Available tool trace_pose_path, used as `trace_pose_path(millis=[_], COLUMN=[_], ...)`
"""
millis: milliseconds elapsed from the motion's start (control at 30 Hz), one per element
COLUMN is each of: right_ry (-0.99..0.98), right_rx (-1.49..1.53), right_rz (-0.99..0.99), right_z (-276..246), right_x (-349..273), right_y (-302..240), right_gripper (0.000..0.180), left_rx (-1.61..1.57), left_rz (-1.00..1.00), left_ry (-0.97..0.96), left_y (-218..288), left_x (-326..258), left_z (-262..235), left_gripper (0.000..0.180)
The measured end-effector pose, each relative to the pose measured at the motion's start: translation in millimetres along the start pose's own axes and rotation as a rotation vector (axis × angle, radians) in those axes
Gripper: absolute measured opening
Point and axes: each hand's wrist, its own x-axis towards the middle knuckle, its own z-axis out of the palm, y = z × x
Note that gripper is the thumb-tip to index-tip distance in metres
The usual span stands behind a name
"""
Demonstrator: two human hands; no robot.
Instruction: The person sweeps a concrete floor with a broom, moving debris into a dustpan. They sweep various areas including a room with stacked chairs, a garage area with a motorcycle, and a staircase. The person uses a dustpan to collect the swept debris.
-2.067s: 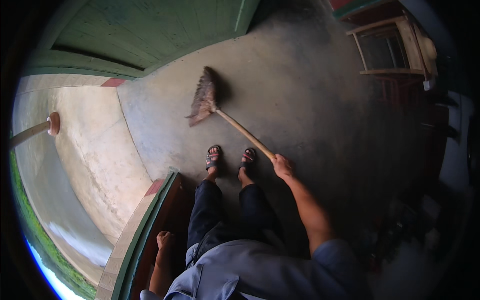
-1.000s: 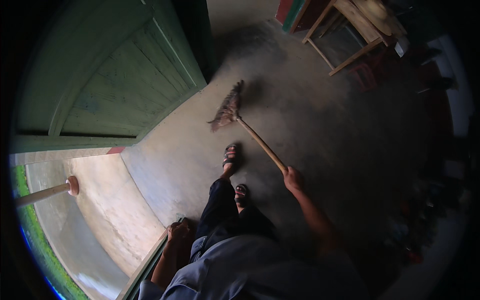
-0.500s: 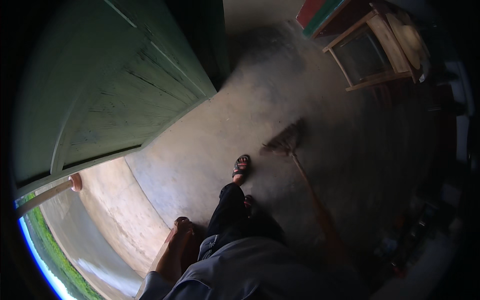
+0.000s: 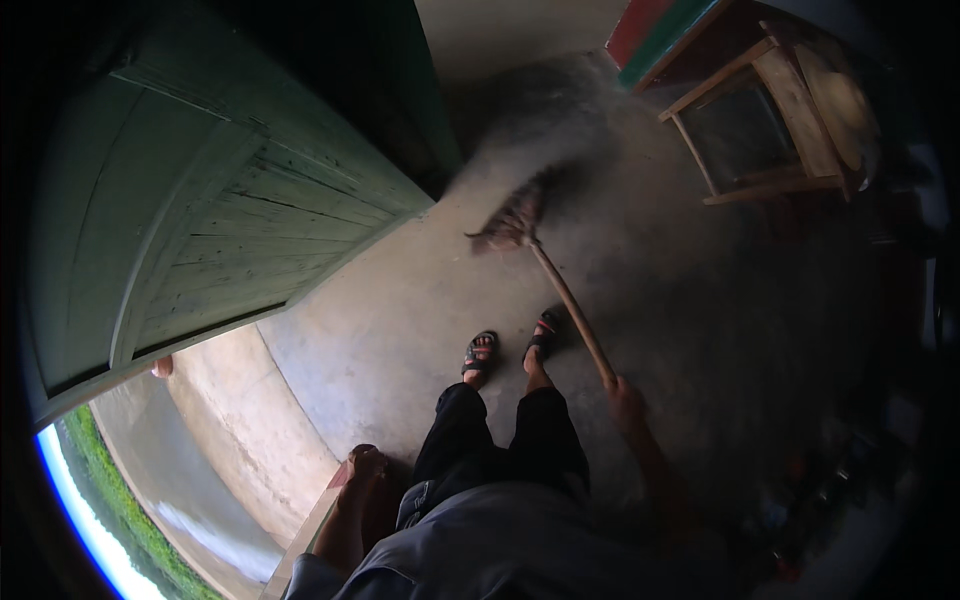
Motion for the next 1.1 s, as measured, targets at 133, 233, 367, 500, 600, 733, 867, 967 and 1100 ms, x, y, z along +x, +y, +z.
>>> trace_pose_path(millis=[133, 233, 367, 500, 600, 733, 867, 967, 1100], right_ry=[0.001, -0.051, -0.145, -0.161, -0.115, -0.150, -0.095, 0.004, 0.133], right_rx=[0.004, 0.002, -0.044, -0.391, -0.355, -0.295, -0.038, 0.029, -0.131], right_rz=[-0.165, -0.200, 0.059, -0.162, -0.137, 0.091, 0.205, 0.078, -0.116], right_z=[13, -8, -14, -21, -23, -28, -67, -75, -86], right_x=[136, 145, 114, 40, -18, -50, -58, -47, -3], right_y=[-99, -114, 15, 151, 220, 245, 193, 182, 151], right_gripper=[0.026, 0.027, 0.034, 0.027, 0.023, 0.029, 0.033, 0.033, 0.029], left_rx=[-0.019, 0.524, 0.925, 1.333, 1.532, 1.874, 2.027, 2.118, 2.059], left_rz=[0.346, 0.687, 1.111, 1.776, 1.926, 1.689, 1.230, 0.900, 1.280], left_ry=[-0.293, 0.025, 0.308, 0.828, 1.059, 1.336, 1.186, 1.204, 1.358], left_y=[-39, 11, 167, 390, 508, 559, 573, 560, 493], left_x=[14, -13, -17, -93, -119, -143, -152, -175, -169], left_z=[-20, 4, 41, 118, 134, 166, 157, 180, 162], left_gripper=[0.020, 0.017, 0.019, 0.037, 0.029, 0.015, 0.010, 0.012, 0.011])
